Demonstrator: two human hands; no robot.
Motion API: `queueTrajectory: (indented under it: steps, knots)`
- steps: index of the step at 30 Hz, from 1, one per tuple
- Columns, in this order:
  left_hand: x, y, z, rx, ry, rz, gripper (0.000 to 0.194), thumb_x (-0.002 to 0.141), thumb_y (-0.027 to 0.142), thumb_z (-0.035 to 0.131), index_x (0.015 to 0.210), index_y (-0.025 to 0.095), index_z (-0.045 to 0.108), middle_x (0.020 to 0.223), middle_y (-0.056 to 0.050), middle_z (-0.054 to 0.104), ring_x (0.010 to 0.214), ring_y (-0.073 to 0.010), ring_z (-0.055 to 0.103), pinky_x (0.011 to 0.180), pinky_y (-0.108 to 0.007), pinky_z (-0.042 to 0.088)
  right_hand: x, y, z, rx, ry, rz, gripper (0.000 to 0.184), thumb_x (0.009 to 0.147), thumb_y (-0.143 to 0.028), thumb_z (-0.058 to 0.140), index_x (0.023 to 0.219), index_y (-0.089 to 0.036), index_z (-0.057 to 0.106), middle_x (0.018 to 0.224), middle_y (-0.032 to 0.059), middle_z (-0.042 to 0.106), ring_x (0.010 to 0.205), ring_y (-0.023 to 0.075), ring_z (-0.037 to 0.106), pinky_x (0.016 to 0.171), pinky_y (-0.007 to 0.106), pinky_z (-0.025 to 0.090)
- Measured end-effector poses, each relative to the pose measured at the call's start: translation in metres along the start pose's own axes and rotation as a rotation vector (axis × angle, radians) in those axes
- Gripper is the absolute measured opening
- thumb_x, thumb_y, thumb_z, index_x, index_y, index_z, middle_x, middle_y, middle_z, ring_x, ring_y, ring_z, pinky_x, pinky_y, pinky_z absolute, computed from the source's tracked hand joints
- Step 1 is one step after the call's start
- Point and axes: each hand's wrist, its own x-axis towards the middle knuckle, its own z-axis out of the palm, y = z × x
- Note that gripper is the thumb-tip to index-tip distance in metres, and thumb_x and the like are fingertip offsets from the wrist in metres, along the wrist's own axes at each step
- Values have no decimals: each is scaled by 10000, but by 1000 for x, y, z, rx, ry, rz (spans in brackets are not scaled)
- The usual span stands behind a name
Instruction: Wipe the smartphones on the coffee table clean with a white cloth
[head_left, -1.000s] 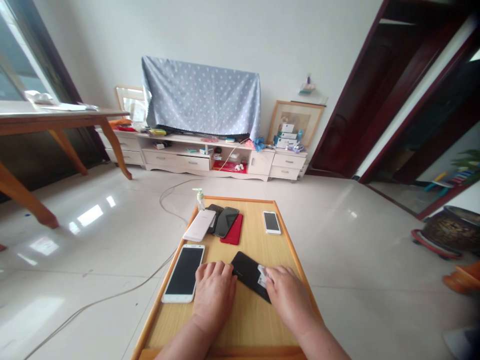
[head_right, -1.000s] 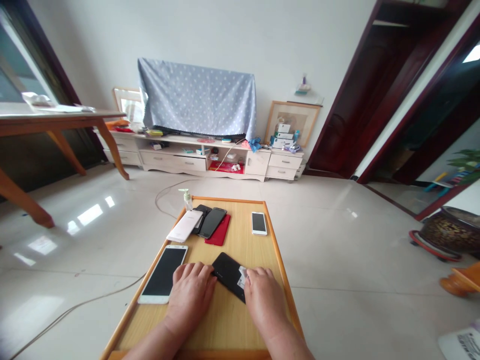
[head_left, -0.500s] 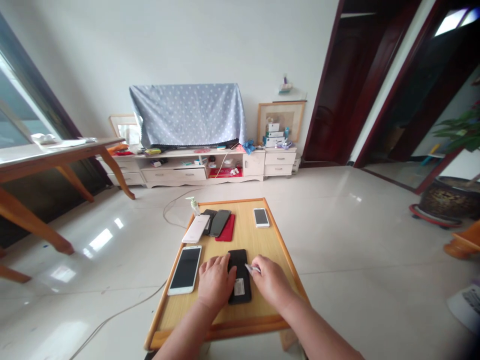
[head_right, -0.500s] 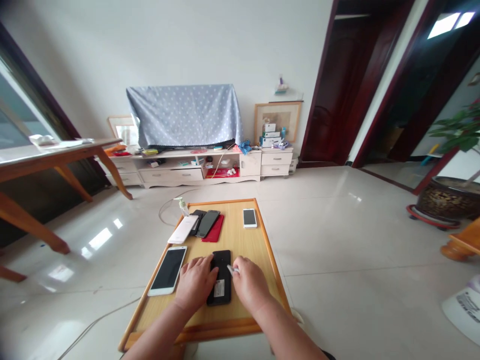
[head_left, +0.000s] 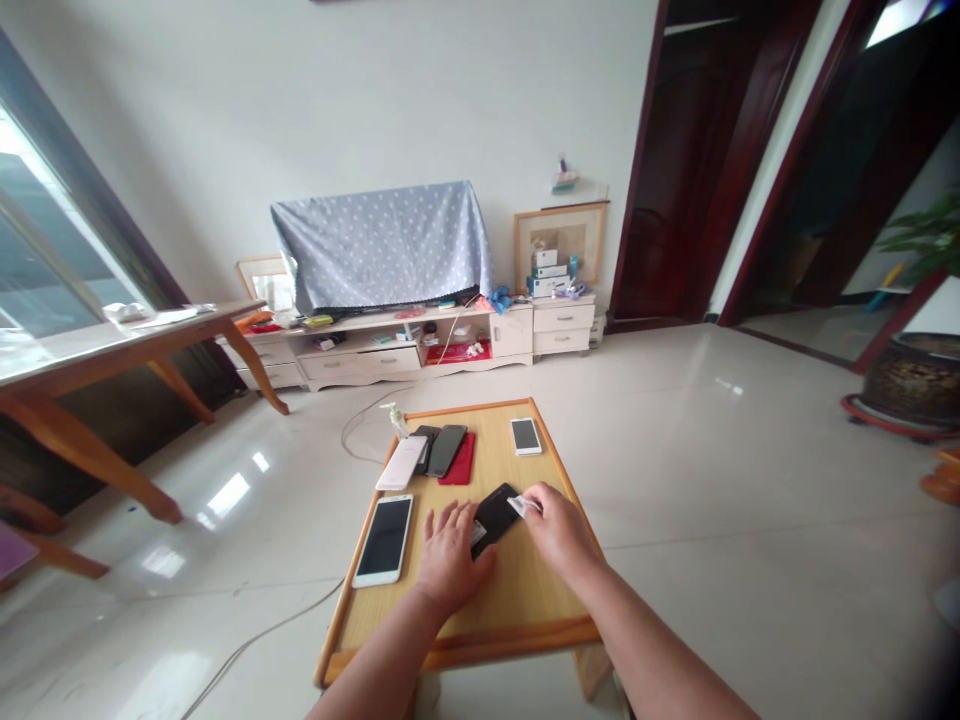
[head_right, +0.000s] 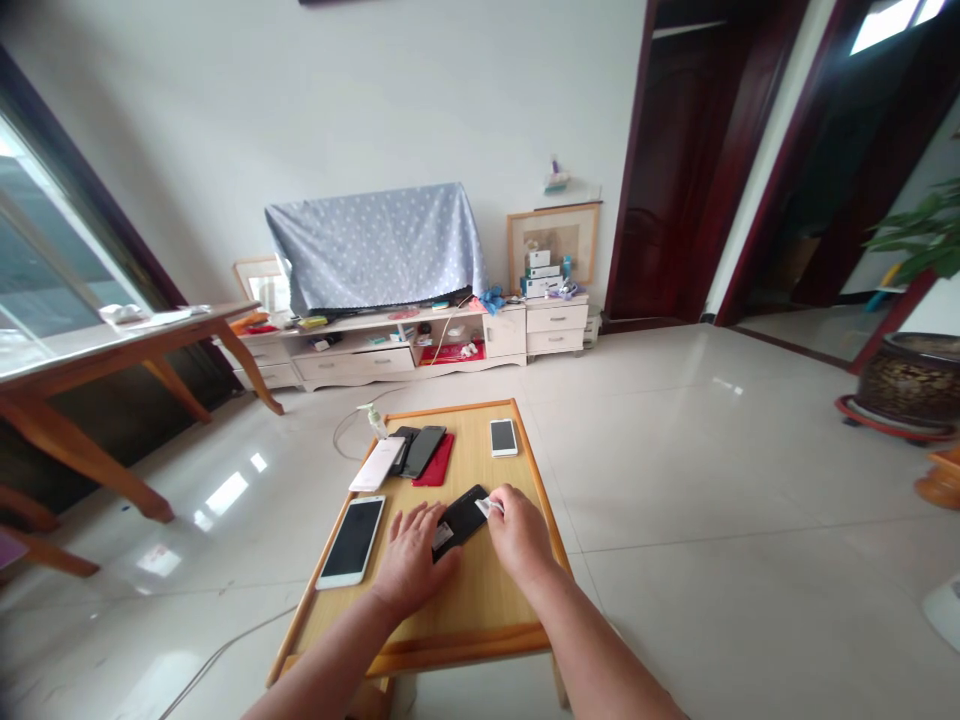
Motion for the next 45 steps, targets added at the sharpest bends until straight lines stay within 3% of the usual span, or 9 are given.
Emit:
queueTrajectory:
  steps: [3, 7, 17, 23, 28, 32, 35, 40, 45]
  knots:
    - [-10, -6, -3, 43, 49, -105, 647, 810, 519, 630, 1367, 204, 533, 1372, -123, 592, 1339, -306, 454, 1190, -499, 192, 0, -2, 2, 28, -5, -23, 163, 879, -211, 506, 928, -225, 661, 966, 31, 712, 863, 174, 645, 748, 253, 445]
    - [-17, -7, -7, 73, 7, -208, 650, 821, 566, 604, 1365, 218, 534, 1349, -118, 587, 1281, -300, 482, 1121, -449, 279, -1, -4, 11, 90, -27, -51, 154, 880, -228, 507, 924, -223, 655, 959, 31, 712, 851, 173, 645, 731, 248, 445]
    - [-17, -4, -9, 18, 12, -234, 532, 799, 512, 634, 1251, 233, 600, 1323, -94, 579, 1270, -284, 480, 1099, -428, 295, 13, 1, 8, 125, 32, 29, 145, 869, -317, 509, 862, -231, 625, 822, 9, 698, 741, 173, 633, 661, 256, 437]
    - [-15, -7, -6, -10, 15, -205, 521, 773, 492, 662, 1236, 262, 600, 1311, -65, 588, 1262, -277, 479, 1100, -422, 296, 22, 10, 17, 214, -140, 111, 156, 845, -324, 528, 838, -221, 645, 743, -10, 694, 653, 158, 642, 589, 240, 442]
    - [-13, -12, 2, -8, 32, -206, 540, 745, 512, 687, 1228, 292, 588, 1284, -36, 601, 1230, -262, 495, 1091, -404, 307, 27, 9, 25, 190, -107, 70, 263, 878, -428, 561, 836, -209, 700, 900, 49, 718, 858, 198, 664, 745, 268, 471]
    - [-13, -15, 5, -5, 48, -218, 577, 740, 528, 683, 1249, 282, 568, 1311, -52, 589, 1259, -277, 477, 1109, -414, 283, 27, 10, 29, 189, -73, 84, 277, 910, -405, 535, 1000, -204, 704, 1030, 69, 698, 849, 176, 663, 766, 261, 483]
    - [-13, -16, 6, -10, 46, -228, 583, 740, 525, 681, 1252, 272, 562, 1321, -57, 583, 1264, -275, 476, 1115, -418, 274, 23, 10, 34, 121, -76, 60, 258, 878, -323, 594, 1093, -207, 678, 1099, 66, 668, 857, 161, 655, 770, 245, 479]
    - [-11, -15, 4, -22, 26, -230, 547, 752, 526, 664, 1228, 272, 574, 1310, -57, 589, 1261, -266, 482, 1118, -415, 266, 16, -2, 40, -225, -97, 12, 181, 887, -265, 608, 1051, -237, 679, 1073, 62, 630, 938, 190, 610, 754, 260, 426]
    - [-11, -16, 3, -24, 25, -240, 519, 781, 554, 620, 1215, 272, 584, 1319, -62, 590, 1258, -273, 487, 1116, -421, 267, -6, -25, 53, -187, -197, -158, 188, 947, -215, 495, 961, -230, 683, 1017, 63, 620, 918, 177, 594, 794, 255, 417]
